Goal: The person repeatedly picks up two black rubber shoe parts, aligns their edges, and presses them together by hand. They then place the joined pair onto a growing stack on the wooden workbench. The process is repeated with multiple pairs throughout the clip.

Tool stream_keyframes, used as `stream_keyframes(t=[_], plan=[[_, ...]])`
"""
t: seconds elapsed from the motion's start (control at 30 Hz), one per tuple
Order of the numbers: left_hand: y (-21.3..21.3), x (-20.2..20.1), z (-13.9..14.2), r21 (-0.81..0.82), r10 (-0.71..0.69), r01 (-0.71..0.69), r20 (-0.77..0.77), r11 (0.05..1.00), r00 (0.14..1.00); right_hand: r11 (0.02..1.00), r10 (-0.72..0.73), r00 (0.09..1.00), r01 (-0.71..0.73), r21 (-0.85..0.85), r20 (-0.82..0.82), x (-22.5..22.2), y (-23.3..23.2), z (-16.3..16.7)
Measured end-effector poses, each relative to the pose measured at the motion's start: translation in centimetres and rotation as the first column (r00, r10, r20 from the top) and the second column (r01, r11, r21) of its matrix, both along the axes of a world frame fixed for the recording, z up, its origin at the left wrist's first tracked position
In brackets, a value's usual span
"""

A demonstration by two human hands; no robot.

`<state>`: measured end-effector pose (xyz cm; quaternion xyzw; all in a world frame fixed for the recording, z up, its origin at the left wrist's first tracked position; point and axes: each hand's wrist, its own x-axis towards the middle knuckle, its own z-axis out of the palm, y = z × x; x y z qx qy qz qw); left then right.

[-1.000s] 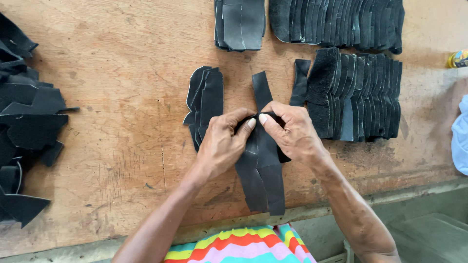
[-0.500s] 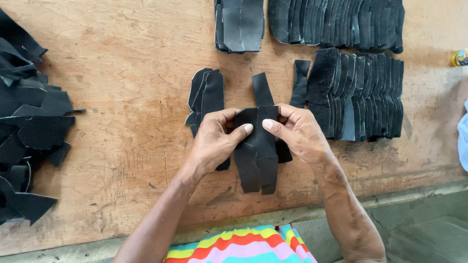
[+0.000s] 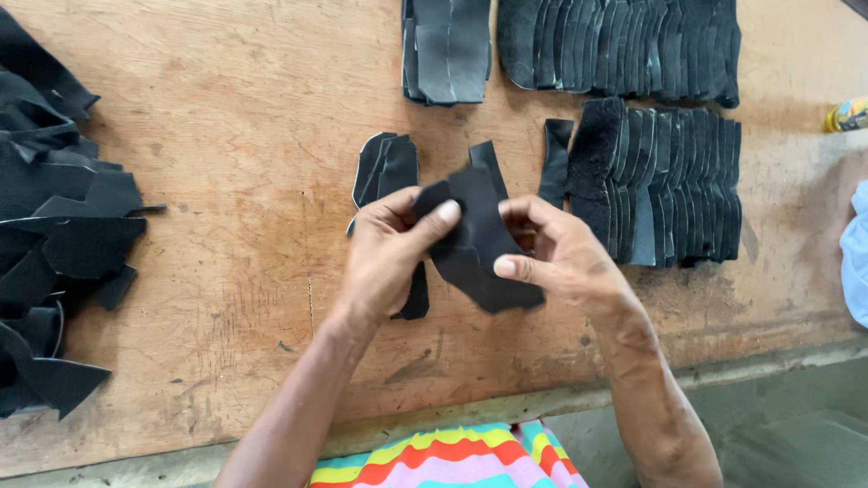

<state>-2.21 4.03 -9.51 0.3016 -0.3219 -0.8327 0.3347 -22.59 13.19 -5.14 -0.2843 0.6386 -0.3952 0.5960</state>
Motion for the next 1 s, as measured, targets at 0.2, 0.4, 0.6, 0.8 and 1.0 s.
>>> stream_keyframes(t=[0.2, 0.4, 0.6, 0.8, 1.0], plan=[[-1.2, 1.5, -0.5, 0.251, -0.119, 0.151, -0.140, 0.956, 0.983, 0.996, 0.076, 0.989, -0.082, -0.045, -0.123, -2.1, 0.5, 0.6], [-1.2, 1.7, 0.3, 0.035, -0.210, 0.210, -0.020, 0.977, 0.978, 0.989, 0.088, 0.969, -0.113, -0.092, -0.233, -3.3, 0.3, 1.8], [-1.1, 2.4, 0.2, 0.128, -0.116, 0.163, -0.313, 0.978, 0.943, 0.868, -0.436, 0.822, 0.278, -0.410, -0.365, -5.2, 0.7, 1.5], [-0.7, 1.7, 0.2, -0.001, -0.226, 0.240, -0.342, 0.971, 0.912, 0.973, -0.057, 0.947, 0.124, -0.195, 0.315, -1.7, 1.6, -0.6], [-0.3, 1.8, 1.5, -0.142, -0.346, 0.328, -0.129, 0.934, 0.929, 0.958, -0.081, 0.994, 0.098, -0.270, 0.071, -0.2, 1.0, 0.7]])
